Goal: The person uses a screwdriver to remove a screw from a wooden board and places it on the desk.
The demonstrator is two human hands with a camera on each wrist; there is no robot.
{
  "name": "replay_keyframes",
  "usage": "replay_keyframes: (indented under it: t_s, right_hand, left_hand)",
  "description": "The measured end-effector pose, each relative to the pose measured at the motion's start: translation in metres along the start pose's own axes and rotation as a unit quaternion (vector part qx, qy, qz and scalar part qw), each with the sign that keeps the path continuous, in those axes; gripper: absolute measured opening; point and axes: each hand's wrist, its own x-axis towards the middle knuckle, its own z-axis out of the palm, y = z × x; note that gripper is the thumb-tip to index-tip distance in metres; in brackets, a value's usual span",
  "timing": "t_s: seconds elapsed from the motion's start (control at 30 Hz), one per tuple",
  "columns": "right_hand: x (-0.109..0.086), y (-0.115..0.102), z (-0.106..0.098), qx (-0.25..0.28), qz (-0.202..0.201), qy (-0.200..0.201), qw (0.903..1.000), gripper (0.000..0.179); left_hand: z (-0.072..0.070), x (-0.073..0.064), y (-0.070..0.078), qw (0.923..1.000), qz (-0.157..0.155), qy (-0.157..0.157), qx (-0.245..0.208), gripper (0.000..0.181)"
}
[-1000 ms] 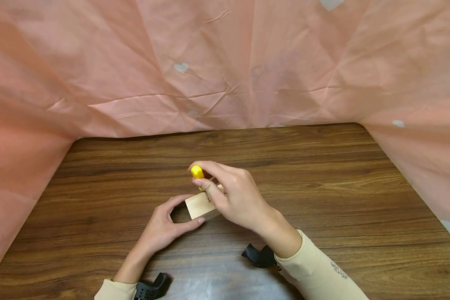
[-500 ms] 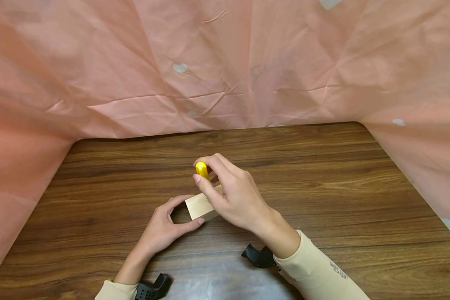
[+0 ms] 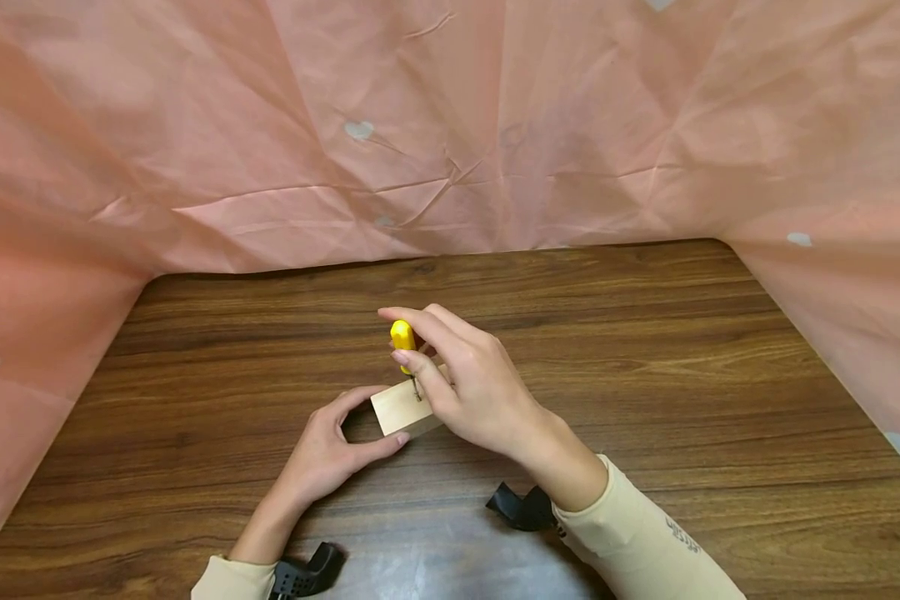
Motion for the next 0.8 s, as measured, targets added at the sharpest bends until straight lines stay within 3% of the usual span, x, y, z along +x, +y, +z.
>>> replay_keyframes:
  t_s: [0.23, 0.47, 0.8]
  right_hand:
    - [-0.0006, 0.0001, -0.0021, 0.007, 0.008, 0.005, 0.9999, 0.045]
    - [-0.0014, 0.0003, 0.0, -0.011, 0.011, 0.027, 0.9995, 0.036]
    - [0.0009, 0.0025, 0.0016, 0.051, 0.012, 0.027, 0.9983, 0.027]
  left_hand:
    - [-0.0002, -0.0003, 0.0004, 1.0, 0.002, 0.0, -0.001, 0.055]
    - [0.0005, 0.0001, -0.0002, 1.0, 0.003, 0.0, -0.002, 0.055]
    - [0.0005, 0.0006, -0.0015, 1.0, 0.004, 0.002, 0.005, 0.055]
